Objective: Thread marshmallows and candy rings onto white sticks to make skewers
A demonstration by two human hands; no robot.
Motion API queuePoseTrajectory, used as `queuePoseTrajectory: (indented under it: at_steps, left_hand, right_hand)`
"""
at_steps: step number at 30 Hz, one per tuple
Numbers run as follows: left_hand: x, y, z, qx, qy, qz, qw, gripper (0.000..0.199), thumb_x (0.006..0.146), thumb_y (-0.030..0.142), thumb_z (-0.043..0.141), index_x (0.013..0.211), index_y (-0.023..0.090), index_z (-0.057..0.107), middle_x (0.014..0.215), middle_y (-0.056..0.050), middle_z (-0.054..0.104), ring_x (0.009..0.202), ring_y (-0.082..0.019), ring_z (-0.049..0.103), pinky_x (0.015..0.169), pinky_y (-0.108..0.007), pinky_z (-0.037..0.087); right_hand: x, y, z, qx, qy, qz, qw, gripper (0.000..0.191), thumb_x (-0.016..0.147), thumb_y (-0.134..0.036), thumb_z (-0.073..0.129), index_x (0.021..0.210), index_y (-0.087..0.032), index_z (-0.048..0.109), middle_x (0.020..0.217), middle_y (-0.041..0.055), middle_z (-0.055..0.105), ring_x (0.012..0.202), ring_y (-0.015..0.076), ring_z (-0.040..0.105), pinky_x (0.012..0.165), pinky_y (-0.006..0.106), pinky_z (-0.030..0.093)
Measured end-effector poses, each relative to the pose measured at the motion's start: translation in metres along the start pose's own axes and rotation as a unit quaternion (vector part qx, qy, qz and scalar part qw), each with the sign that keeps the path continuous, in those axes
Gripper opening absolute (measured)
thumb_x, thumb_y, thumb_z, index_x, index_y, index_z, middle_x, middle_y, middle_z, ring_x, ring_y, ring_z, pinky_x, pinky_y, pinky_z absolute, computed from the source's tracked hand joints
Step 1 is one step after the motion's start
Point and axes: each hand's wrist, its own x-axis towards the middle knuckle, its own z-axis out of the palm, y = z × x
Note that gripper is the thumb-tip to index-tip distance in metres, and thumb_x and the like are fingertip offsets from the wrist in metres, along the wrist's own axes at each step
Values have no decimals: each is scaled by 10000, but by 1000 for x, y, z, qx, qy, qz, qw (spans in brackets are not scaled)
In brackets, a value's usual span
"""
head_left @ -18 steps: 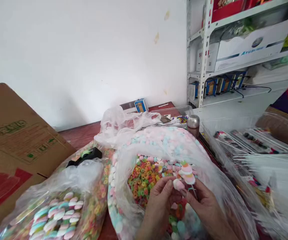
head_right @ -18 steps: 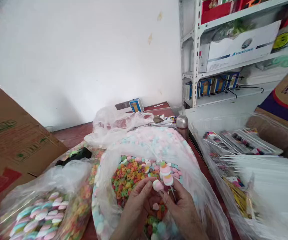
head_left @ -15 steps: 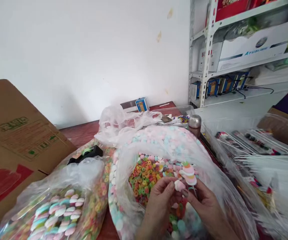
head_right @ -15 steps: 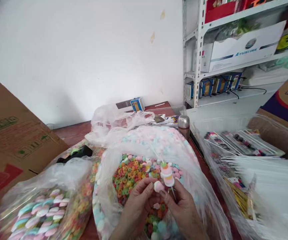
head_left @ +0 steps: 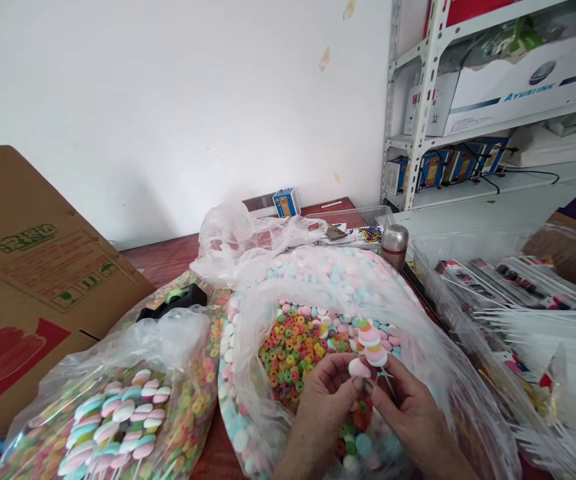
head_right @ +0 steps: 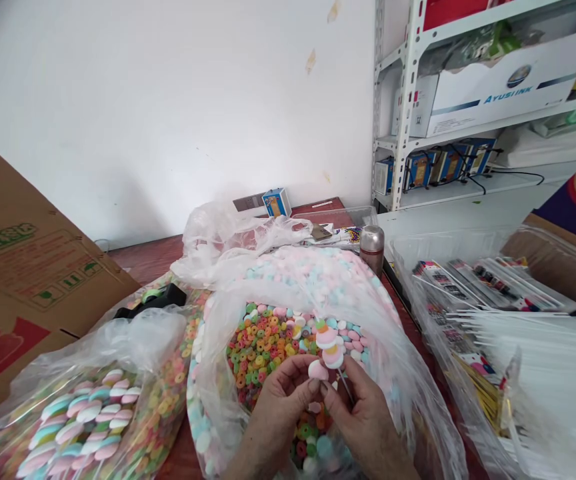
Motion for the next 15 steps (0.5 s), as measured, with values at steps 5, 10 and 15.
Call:
queuePoseTrajectory:
  at_steps: [5, 10, 15]
  left_hand:
    - [2, -3, -6, 29, 7, 9, 1000, 316, 765, 392, 789, 933, 137, 707, 796, -57, 731, 645, -132, 623, 579, -215, 462]
    - [-1, -3, -6, 2, 4, 14, 1000, 335, 711, 366, 836, 925, 132, 725, 730, -29, 701, 594, -104, 579, 571, -206, 461]
    - [-1, -4, -7, -12, 9, 23, 1000, 351, 661, 349, 872, 898, 138, 723, 737, -36, 703, 607, -117, 594, 568, -217, 494]
  right_hand:
    - [-4, -1, 0, -29, -58, -1, 998, 259, 925, -397, 545, 1061, -205, 653, 856, 18, 687, 723, 167, 644, 689, 248, 546]
    - [-1, -3, 6, 12, -29, 17, 999, 279, 911, -448, 585, 1034, -209, 658, 912, 31, 712, 844, 194, 664, 817, 288, 536]
    - [0, -1, 6, 2, -19, 15, 1000, 351, 909, -474, 573, 1112, -208, 677, 1050, 66, 735, 910, 214, 683, 836, 297, 549]
